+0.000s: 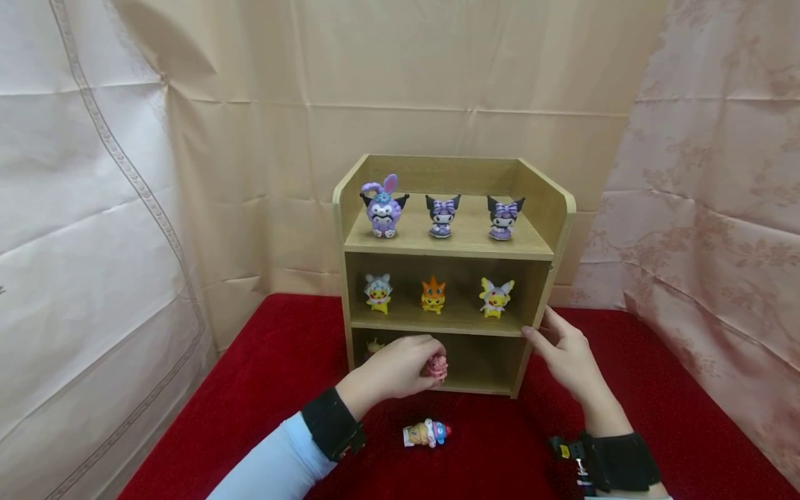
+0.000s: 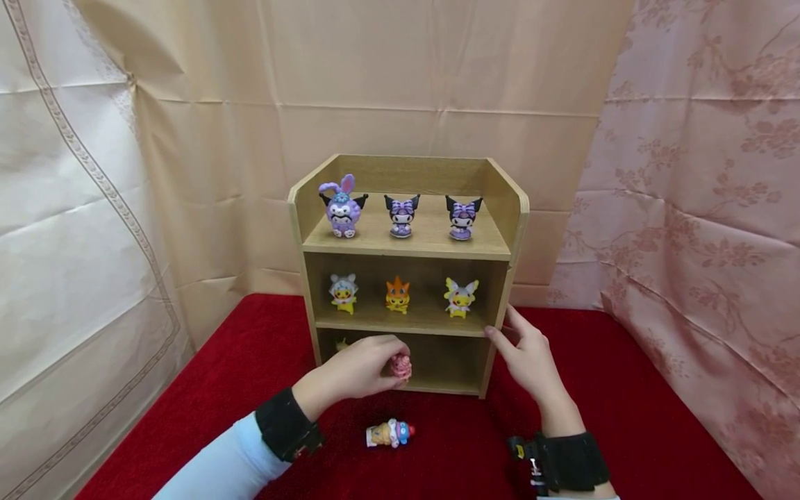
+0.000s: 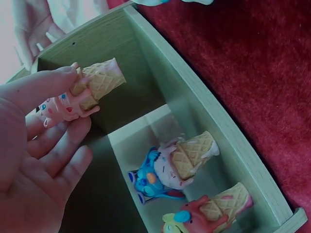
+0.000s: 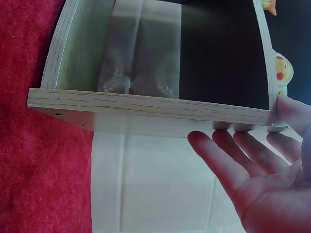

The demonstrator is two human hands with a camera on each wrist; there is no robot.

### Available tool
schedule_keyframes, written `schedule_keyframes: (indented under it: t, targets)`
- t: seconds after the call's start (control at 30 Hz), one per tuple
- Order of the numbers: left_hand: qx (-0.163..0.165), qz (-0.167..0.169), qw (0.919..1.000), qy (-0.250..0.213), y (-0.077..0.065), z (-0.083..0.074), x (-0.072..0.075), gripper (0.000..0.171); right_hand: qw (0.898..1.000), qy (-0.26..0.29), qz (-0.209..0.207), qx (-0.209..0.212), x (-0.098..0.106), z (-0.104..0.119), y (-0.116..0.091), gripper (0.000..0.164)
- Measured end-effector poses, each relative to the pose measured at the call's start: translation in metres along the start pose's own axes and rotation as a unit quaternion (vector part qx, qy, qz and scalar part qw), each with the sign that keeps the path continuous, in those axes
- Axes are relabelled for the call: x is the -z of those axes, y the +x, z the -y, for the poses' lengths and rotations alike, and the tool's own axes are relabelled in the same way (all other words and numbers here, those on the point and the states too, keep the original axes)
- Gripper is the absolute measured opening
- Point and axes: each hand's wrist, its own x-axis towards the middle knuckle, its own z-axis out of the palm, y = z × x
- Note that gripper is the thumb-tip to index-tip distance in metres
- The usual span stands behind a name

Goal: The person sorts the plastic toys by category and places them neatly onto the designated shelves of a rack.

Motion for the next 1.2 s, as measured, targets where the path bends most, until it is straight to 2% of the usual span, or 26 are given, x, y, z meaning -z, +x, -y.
schedule_keyframes:
  t: [0.23,0.4,0.83,1.0,1.2]
  targets:
    - [0.002,0.006,0.9990,0.045,0.007,0.004,-0.007,0.024,1.000,-0.002,0.000,0.000,0.000,-0.003,0.000,0.057]
    - [0.024,0.028,0.9978,0.054,0.013,0.007,-0.011,0.027,1.000,-0.004,0.000,-0.001,0.000,-0.004,0.000,0.057]
    - [0.079,0.094,0.9924,0.012,0.030,0.015,-0.020,0.025,1.000,0.011,0.003,0.002,0.000,-0.004,0.001,0.057]
    - [0.114,0.108,0.9872,-0.027,0.032,0.021,-0.022,0.024,1.000,0.007,0.001,0.002,-0.001,-0.004,0.001,0.056]
    - [0.139,0.127,0.9809,-0.049,0.034,0.025,-0.020,0.023,1.000,0.005,0.000,0.000,-0.001,-0.005,0.001,0.057]
